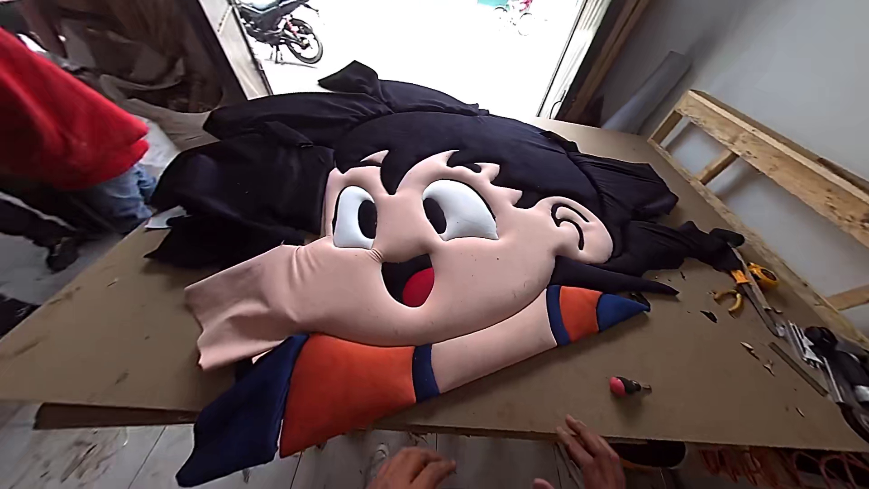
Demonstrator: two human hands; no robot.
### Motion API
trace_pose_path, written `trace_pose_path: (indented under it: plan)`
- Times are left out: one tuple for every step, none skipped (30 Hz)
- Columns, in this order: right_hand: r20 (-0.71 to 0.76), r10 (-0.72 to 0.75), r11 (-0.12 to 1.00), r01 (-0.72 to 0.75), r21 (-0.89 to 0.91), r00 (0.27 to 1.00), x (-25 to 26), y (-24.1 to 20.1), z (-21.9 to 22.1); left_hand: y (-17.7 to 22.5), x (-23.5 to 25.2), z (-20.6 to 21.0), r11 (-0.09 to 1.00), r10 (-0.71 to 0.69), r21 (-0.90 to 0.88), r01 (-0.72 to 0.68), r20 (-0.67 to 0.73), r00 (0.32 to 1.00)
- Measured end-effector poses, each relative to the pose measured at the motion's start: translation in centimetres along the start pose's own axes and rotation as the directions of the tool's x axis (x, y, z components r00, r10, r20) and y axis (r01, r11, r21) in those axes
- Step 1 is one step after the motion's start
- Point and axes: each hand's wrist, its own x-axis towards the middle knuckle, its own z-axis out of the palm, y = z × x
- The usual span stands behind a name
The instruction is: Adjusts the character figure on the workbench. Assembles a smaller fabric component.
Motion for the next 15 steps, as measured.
trace_pose_path:
  plan:
    - [0.024,-0.023,0.999,0.024,-0.036,0.999,0.9,1.2,-0.7,-0.2,0.7,-0.6,0.998,0.012,0.055,-0.009,-0.067,0.998]
    - [0.047,-0.048,0.996,0.051,-0.069,0.998,1.8,2.4,-1.4,-0.5,1.4,-1.2,0.995,0.023,0.102,-0.010,-0.126,0.992]
    - [0.066,-0.075,0.992,0.081,-0.096,0.995,2.9,3.5,-1.9,-0.9,2.3,-1.8,0.989,0.032,0.147,-0.006,-0.175,0.984]
    - [0.078,-0.104,0.987,0.112,-0.114,0.992,4.1,4.4,-2.2,-1.5,3.4,-2.3,0.980,0.046,0.201,0.000,-0.224,0.974]
    - [0.094,-0.129,0.981,0.140,-0.131,0.987,5.2,5.2,-2.3,-2.1,4.7,-2.6,0.965,0.075,0.263,0.000,-0.275,0.959]
    - [0.117,-0.148,0.975,0.164,-0.149,0.982,6.3,5.6,-2.4,-2.8,5.9,-2.8,0.948,0.109,0.318,-0.002,-0.320,0.941]
    - [0.141,-0.166,0.967,0.189,-0.172,0.976,7.2,5.7,-2.4,-3.5,7.2,-2.9,0.927,0.153,0.374,-0.009,-0.357,0.922]
    - [0.159,-0.193,0.954,0.223,-0.198,0.968,8.4,5.9,-2.1,-4.1,8.7,-2.9,0.907,0.192,0.421,-0.017,-0.377,0.906]
    - [0.171,-0.230,0.941,0.264,-0.213,0.958,9.8,6.1,-1.6,-4.4,10.2,-3.1,0.892,0.209,0.452,-0.021,-0.370,0.905]
    - [0.182,-0.270,0.926,0.306,-0.220,0.946,11.1,6.2,-1.0,-4.6,11.3,-3.2,0.879,0.202,0.476,-0.017,-0.341,0.918]
    - [0.195,-0.310,0.911,0.350,-0.220,0.930,12.4,6.2,-0.3,-4.7,12.1,-3.5,0.869,0.183,0.494,-0.007,-0.309,0.933]
    - [0.212,-0.353,0.896,0.394,-0.204,0.911,13.9,6.3,0.6,-4.9,12.8,-4.0,0.865,0.167,0.502,0.005,-0.297,0.940]
    - [0.234,-0.395,0.882,0.438,-0.173,0.888,15.5,6.3,1.4,-5.2,13.0,-4.6,0.861,0.153,0.509,0.022,-0.298,0.942]
    - [0.260,-0.432,0.869,0.476,-0.138,0.864,17.0,6.2,2.3,-5.8,13.1,-5.4,0.857,0.139,0.513,0.038,-0.302,0.943]
    - [0.283,-0.468,0.852,0.512,-0.106,0.837,18.6,6.0,3.1,-6.4,12.9,-6.2,0.850,0.130,0.523,0.053,-0.306,0.943]
